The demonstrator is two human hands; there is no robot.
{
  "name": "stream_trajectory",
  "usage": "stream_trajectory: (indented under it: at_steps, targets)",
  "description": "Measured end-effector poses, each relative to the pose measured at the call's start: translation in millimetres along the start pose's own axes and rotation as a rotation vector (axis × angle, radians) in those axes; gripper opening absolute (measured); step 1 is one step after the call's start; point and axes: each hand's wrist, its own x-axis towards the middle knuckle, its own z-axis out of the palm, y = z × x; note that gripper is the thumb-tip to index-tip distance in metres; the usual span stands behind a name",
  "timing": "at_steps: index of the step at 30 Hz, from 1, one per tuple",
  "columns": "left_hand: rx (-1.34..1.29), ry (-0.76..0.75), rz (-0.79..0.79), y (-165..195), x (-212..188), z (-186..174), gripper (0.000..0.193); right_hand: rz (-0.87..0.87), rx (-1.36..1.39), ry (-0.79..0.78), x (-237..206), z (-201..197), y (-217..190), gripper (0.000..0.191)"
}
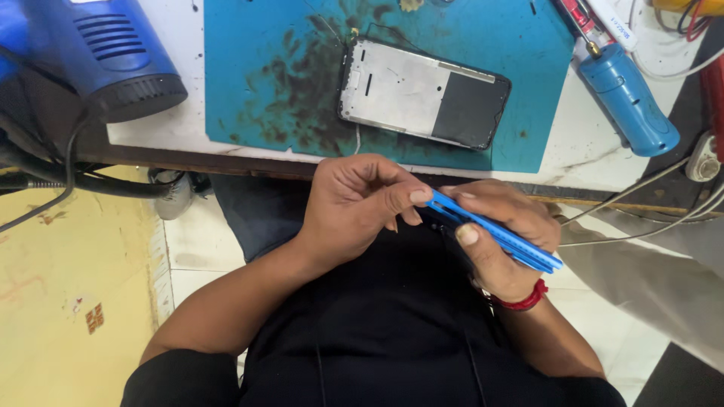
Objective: The person uses a blue plastic pry tool to separate the screen from the phone frame, then wipes the frame with a cloth. They remove a ribbon cable and reattach it to the screen assembly, then align and press the screen back onto the frame.
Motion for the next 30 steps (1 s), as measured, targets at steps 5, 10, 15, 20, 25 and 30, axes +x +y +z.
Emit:
stream_trajectory:
  at_steps: [5, 10, 15, 20, 25, 30]
  targets:
    - [0.031, 0.026, 0.165, -7.7, 3.0, 7.0, 0.017, 0.015, -0.039, 0.036, -0.7, 2.0, 1.3, 0.018]
    - [0.542, 0.088, 0.457, -3.4, -6.3, -1.3, 0.019, -0.037, -0.004, 0.098, -12.7, 17.4, -0.2, 0.015]
    - [0.696, 0.079, 0.64, 17.6, -44.6, -22.2, 0.02, -0.064, -0.003, 0.132, -35.8, 58.8, -19.4, 0.012]
    - [0.721, 0.116, 0.65, 34.0, -80.4, -43.2, 0.019, -0.093, 0.017, 0.093, -50.9, 94.0, -39.3, 0.017]
    - [0.657, 0.092, 0.671, 39.1, -105.4, -60.8, 0.019, -0.094, -0.015, 0.083, -66.1, 115.6, -51.5, 0.014]
    - [0.614, 0.095, 0.675, 36.6, -116.9, -59.8, 0.02, -0.144, -0.145, 0.068, -78.9, 112.4, -61.6, 0.013]
